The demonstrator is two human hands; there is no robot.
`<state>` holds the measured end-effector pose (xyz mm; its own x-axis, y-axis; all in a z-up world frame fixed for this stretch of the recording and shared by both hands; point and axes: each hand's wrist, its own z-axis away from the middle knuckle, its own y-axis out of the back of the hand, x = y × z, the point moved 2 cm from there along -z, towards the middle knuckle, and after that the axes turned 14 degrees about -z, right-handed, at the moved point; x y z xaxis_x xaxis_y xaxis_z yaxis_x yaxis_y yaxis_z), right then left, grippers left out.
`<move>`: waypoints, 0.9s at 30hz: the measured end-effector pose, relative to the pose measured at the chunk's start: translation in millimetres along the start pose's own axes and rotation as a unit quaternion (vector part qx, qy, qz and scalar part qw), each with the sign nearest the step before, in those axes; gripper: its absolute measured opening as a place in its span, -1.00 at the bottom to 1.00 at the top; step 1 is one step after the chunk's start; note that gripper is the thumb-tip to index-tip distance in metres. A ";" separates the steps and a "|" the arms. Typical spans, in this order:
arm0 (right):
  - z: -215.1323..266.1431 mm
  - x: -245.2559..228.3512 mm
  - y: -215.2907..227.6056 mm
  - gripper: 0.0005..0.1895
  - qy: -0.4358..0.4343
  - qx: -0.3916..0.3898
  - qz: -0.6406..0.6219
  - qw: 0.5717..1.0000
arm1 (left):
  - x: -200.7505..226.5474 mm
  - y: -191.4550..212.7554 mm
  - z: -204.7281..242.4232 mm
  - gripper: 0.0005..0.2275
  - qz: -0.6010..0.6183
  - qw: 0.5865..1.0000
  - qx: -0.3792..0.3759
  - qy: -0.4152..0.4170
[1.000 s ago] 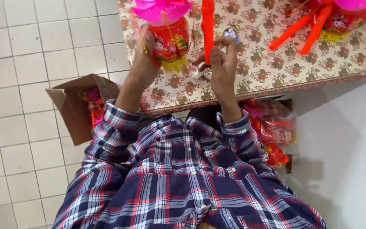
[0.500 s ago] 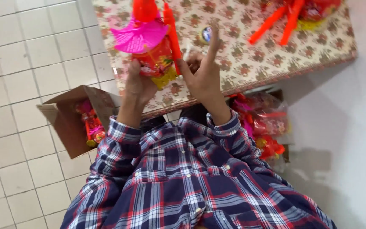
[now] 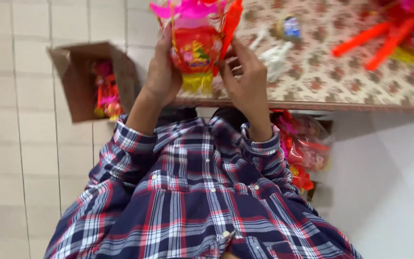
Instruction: Assembling small decorative lanterns by attaching plastic handles and packing them into a cardboard box
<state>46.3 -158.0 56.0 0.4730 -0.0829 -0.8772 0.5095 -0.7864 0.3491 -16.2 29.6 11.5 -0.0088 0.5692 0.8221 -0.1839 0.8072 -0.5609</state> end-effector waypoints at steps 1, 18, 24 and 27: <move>-2.1 -4.8 -9.7 -0.54 0.016 0.007 0.002 1.000 | -6.3 30.8 10.0 -0.47 -0.325 0.935 0.018 -0.142; 6.3 21.6 -300.5 -0.78 0.094 -0.234 -0.108 0.962 | -6.2 218.6 207.9 -0.49 -0.222 0.934 0.189 -0.204; 9.5 134.7 -467.5 -0.51 -0.172 -0.341 -0.253 0.889 | -69.3 359.2 210.0 -0.47 -0.059 0.897 0.419 -0.132; 22.2 182.8 -529.3 -0.65 -0.625 -0.195 -0.414 0.632 | -127.8 450.2 197.8 -0.56 -0.173 0.847 0.469 -0.184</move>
<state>-153.0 229.5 -296.4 -0.8861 -0.3524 -0.3011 0.4634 -0.6863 -0.5606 -292.2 289.4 -326.8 -0.0692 0.0986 0.9927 -0.9357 0.3386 -0.0989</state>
